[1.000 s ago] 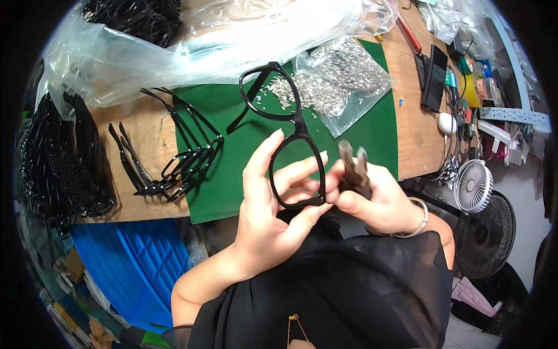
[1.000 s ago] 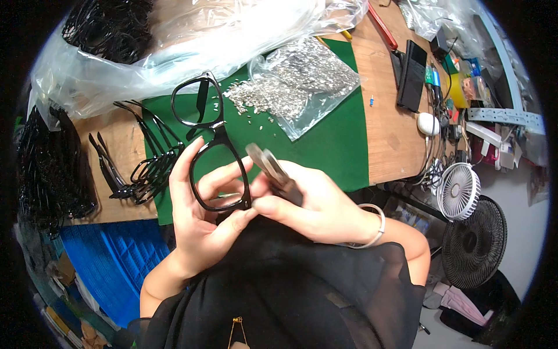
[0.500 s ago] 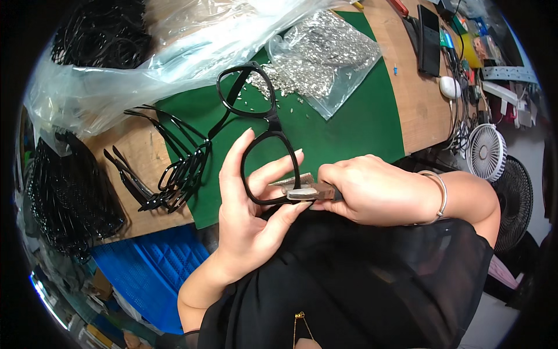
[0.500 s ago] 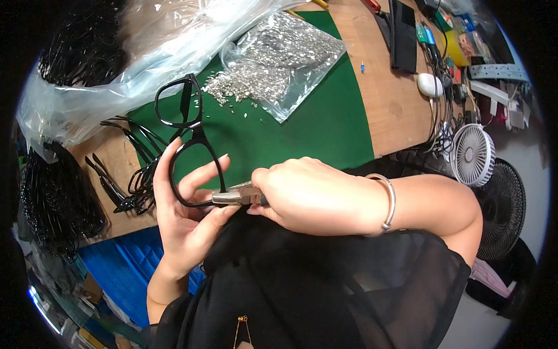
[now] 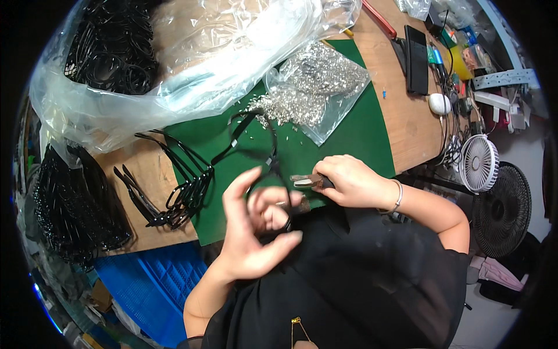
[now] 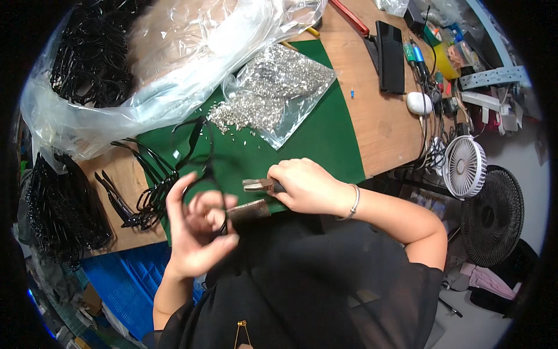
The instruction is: The person repeatedly picks up black eyeglass frames from a plastic bag, uses pliers to adjust the frame arms, and places the frames back into the bag. This cycle is performed multiple times on different frames.
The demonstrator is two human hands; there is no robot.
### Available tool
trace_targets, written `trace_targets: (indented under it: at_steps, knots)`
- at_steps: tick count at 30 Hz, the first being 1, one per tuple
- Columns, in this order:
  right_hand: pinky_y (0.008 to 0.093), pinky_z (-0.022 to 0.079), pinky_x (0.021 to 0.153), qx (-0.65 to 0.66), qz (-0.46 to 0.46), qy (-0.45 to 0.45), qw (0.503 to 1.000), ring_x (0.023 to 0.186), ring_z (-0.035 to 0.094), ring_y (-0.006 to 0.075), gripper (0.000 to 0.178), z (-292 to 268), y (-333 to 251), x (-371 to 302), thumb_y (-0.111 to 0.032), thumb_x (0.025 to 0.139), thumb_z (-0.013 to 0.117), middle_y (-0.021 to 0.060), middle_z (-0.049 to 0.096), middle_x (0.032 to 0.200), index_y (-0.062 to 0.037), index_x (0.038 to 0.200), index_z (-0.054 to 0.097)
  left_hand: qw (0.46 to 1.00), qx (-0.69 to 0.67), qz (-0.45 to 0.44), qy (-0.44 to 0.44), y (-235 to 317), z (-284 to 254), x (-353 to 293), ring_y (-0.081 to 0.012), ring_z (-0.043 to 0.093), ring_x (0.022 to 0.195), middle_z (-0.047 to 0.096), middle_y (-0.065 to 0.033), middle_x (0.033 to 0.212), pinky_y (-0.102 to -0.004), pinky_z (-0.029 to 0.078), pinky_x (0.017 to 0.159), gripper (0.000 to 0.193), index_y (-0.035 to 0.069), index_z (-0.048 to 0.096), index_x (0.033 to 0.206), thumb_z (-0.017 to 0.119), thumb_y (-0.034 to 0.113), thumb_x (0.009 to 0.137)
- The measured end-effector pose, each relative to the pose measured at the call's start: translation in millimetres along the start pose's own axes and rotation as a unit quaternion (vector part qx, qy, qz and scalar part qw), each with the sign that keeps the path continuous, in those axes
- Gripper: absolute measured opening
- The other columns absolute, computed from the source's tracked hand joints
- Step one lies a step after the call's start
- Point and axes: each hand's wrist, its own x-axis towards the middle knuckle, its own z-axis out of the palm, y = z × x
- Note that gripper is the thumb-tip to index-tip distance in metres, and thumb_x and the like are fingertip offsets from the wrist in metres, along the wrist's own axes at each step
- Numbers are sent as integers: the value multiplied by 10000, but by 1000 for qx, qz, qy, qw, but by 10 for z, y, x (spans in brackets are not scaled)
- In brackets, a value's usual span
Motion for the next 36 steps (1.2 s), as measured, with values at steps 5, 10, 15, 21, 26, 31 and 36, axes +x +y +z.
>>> trace_targets:
  at_steps: [5,10,15,21,26,31,36]
  knots:
    - [403,457,663,14,-5,63,998,739,572,321,99,-196,64,339,-48,705,538,152,568,737,-29,801,527,973,-209,-17,93,176,136,-337,-190,515,522,549,-193,931,-296,484,524,763,129,101,1288,664,184,775]
    - [415,456,668,-71,-7,81,994,746,576,334,115,-102,212,543,-71,734,536,176,574,748,-13,833,529,998,-56,-9,20,125,147,-447,-254,624,726,535,-232,1023,-347,532,671,880,81,3,1354,584,-92,717]
    - [410,458,669,-112,8,46,993,745,576,333,123,-106,192,549,-93,750,542,183,576,751,-3,833,540,951,-306,-34,26,164,89,-460,-314,578,919,410,-254,1201,-402,491,783,1045,171,-52,1347,679,-77,642]
    - [405,459,656,-108,30,50,992,725,575,333,159,-74,147,584,-138,737,591,169,573,727,-11,820,544,934,-332,-133,18,180,146,-340,-203,573,809,506,-187,1029,-285,452,711,146,47,424,876,485,178,893]
    - [407,449,643,-120,-6,91,989,696,561,336,138,-38,171,528,-119,724,587,165,550,694,-9,785,532,976,-169,-119,63,251,247,-468,-145,576,684,520,-172,984,-248,468,625,36,1,447,900,424,24,884]
    - [359,445,607,79,29,118,989,661,563,307,118,-107,-207,304,-90,751,586,161,547,705,0,798,525,974,-99,-154,134,198,320,-430,-114,570,708,530,-142,1027,-216,472,661,414,-39,307,1217,462,-71,835]
    - [234,427,539,340,14,161,926,612,518,73,116,30,-686,57,-80,805,609,43,530,648,-9,809,518,977,-38,-127,168,61,446,-265,-116,585,771,520,-132,1025,-216,480,697,480,-49,273,1245,495,-80,821]
